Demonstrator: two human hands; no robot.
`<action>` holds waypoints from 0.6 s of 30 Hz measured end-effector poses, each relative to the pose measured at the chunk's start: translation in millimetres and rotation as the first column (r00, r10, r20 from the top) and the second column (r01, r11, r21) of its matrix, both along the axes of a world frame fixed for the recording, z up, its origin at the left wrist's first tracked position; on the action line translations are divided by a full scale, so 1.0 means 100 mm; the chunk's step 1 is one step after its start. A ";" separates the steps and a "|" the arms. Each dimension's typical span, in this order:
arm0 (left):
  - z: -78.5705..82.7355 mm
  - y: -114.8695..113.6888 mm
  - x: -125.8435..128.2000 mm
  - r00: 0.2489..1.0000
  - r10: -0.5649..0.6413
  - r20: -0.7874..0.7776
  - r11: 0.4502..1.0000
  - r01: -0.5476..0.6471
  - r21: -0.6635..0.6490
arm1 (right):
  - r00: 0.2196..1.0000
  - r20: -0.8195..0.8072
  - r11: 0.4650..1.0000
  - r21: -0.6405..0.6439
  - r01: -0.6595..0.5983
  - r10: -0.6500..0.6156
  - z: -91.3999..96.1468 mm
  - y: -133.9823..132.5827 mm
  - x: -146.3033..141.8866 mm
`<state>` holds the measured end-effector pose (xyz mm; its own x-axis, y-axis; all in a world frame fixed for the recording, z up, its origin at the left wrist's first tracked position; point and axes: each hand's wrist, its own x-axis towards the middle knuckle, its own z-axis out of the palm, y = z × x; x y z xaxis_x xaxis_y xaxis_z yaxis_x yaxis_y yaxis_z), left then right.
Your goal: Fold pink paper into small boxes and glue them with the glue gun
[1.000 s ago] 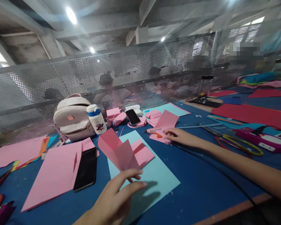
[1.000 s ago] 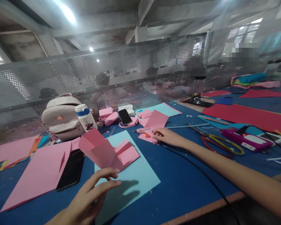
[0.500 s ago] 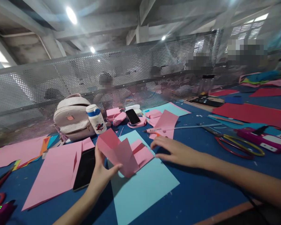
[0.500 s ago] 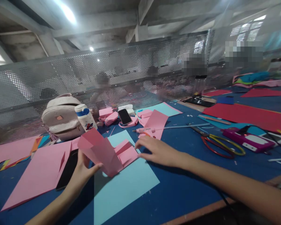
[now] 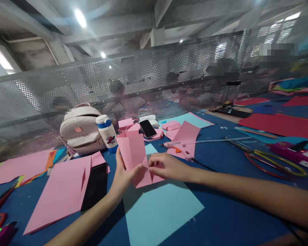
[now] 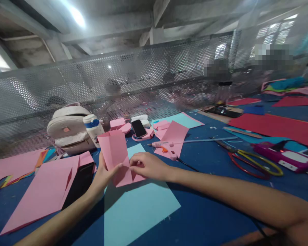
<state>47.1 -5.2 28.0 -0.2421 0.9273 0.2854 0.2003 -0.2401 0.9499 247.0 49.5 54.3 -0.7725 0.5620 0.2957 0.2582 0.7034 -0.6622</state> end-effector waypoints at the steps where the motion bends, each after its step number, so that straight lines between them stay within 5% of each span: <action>1: 0.00 0.04 -0.01 0.999 -0.020 0.036 1.000 0.020 0.000 | 0.998 -0.061 0.996 -0.083 0.010 -0.015 0.00 0.02 -0.02; 5: -0.14 0.13 -0.04 0.985 -0.125 0.117 0.987 0.112 0.110 | 0.956 -0.274 0.940 -0.341 0.007 -0.107 -0.11 0.08 -0.02; 10: -0.34 0.08 -0.03 0.976 -0.213 -0.038 0.956 0.217 0.198 | 0.931 -0.340 0.889 -0.457 -0.037 -0.137 -0.18 0.14 0.02; 13: -0.37 0.07 -0.04 0.970 -0.215 -0.112 0.952 0.233 0.200 | 0.953 -0.288 0.907 -0.419 -0.041 -0.090 -0.15 0.14 0.03; 16: -0.37 0.05 -0.07 0.951 -0.102 -0.291 0.950 0.180 0.255 | 0.988 -0.152 0.949 -0.308 -0.061 0.014 -0.04 0.24 0.08; 18: -0.35 0.01 -0.07 0.899 -0.022 -0.438 0.925 0.185 0.332 | 0.995 -0.095 0.979 -0.203 0.014 -0.034 0.09 0.43 0.19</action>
<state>39.8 -4.5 -7.2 0.0674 0.7552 0.6520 0.5136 -0.5865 0.6262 266.3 92.0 63.6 -0.7312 0.6357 0.2475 0.2009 0.5474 -0.8124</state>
